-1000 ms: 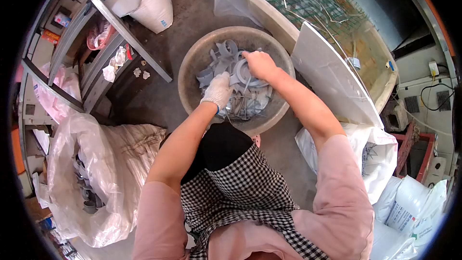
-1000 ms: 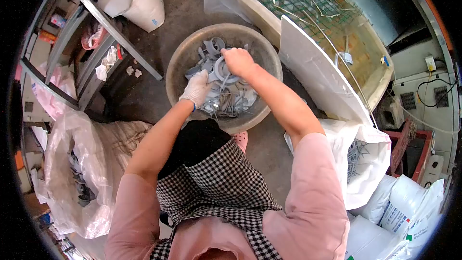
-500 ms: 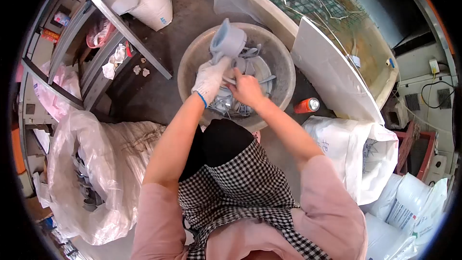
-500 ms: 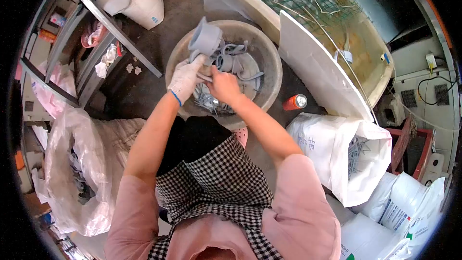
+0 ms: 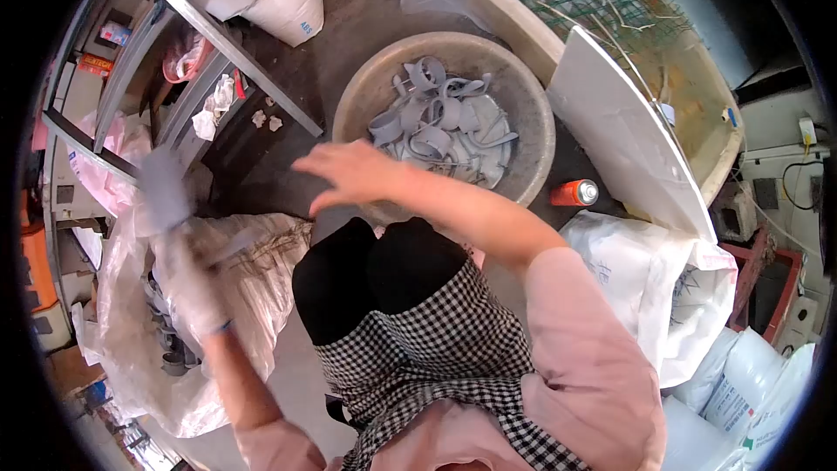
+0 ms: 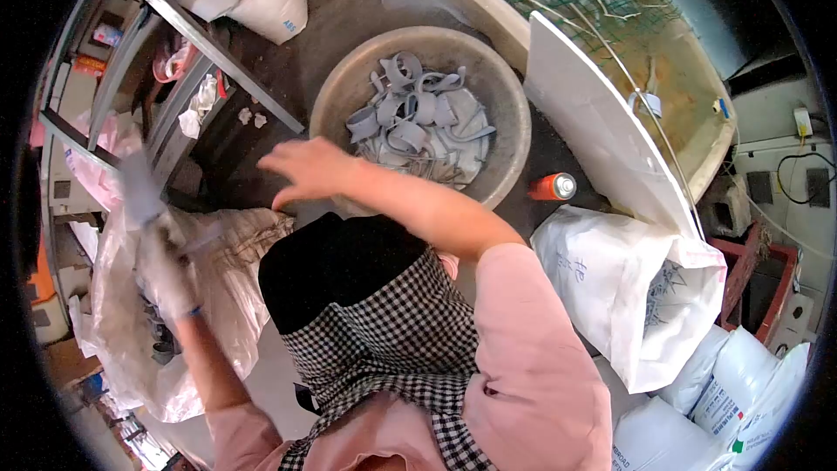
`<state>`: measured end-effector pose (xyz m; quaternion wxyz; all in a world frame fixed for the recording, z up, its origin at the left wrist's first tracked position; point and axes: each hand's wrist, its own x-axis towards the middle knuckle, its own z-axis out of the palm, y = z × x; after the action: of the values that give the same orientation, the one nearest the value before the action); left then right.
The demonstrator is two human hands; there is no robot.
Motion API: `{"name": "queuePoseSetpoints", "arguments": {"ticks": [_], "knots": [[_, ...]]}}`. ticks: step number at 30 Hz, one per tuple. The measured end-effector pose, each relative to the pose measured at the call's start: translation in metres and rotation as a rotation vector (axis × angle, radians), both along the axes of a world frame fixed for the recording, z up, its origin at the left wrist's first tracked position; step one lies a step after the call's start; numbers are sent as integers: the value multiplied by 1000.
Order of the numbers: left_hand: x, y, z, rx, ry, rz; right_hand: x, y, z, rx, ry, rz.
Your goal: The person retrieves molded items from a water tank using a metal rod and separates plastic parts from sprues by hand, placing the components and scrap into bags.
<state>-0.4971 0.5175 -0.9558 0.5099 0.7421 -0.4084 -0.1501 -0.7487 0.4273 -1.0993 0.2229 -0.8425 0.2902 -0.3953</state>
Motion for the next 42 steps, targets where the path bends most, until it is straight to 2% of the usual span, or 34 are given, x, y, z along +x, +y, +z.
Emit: {"name": "queuePoseSetpoints", "arguments": {"ticks": [1,2,3,4,5,6,8,11,12,13,15,19,21,22,23,24,26,27,29,30,31,32,33,35,37,39,40,42], "knots": [[42,15,20,-20,-29,124,-7,-10,-23,134,30,-100],[83,31,40,-23,-80,234,-18,-21,-51,309,93,-328],[109,50,68,75,-210,324,-32,-33,-84,486,157,-552],[135,69,97,179,-333,418,-56,-49,-119,667,223,-629],[188,93,102,133,-511,349,-72,-62,-154,769,293,-797],[218,101,113,162,-451,490,-87,-75,-189,881,361,-955],[277,119,135,206,-300,760,-108,-89,-205,1102,372,-1083],[261,89,128,352,-430,740,-115,-99,-253,1205,402,-1150],[258,80,128,418,-490,722,-120,-102,-265,1255,317,-1129],[256,69,126,483,-548,700,-121,-103,-266,1261,314,-1130],[218,34,103,422,-704,486,-131,-100,-257,1274,202,-1147],[50,-51,20,149,-841,-240,-166,-71,-211,1104,132,-1154],[-20,-76,-18,163,-920,-562,-192,-54,-204,755,115,-886],[-50,-87,-38,177,-958,-730,-197,-48,-182,749,114,-773],[-80,-98,-57,191,-977,-899,-202,-41,-157,738,112,-785],[-127,-105,-59,432,-883,-901,-204,-34,-134,662,136,-622],[-179,-112,-74,270,-827,-1068,-206,-25,-103,542,130,-352],[-194,-118,-79,144,-849,-1176,-204,-23,-87,528,132,-359],[-214,-124,-98,-107,-989,-1069,-196,-14,-52,523,89,-182],[-214,-127,-105,-117,-997,-1070,-194,-10,-37,633,81,-166],[-212,-130,-111,121,-966,-1153,-191,-6,-27,625,75,-173],[-212,-131,-116,363,-923,-1224,-188,-2,-20,734,94,-217],[-212,-126,-123,356,-930,-1227,-187,0,-15,845,114,-262],[-212,-110,-127,278,-730,-1119,-182,1,-43,781,61,-262],[-219,-104,-124,320,-741,-1120,-169,6,-55,717,233,-418],[-224,-99,-122,290,-838,-1115,-164,10,-53,651,190,-509],[-224,-97,-128,293,-834,-1115,-165,7,-55,597,265,-569],[-225,-93,-143,436,-875,-1175,-166,2,-60,470,377,-665]]}}
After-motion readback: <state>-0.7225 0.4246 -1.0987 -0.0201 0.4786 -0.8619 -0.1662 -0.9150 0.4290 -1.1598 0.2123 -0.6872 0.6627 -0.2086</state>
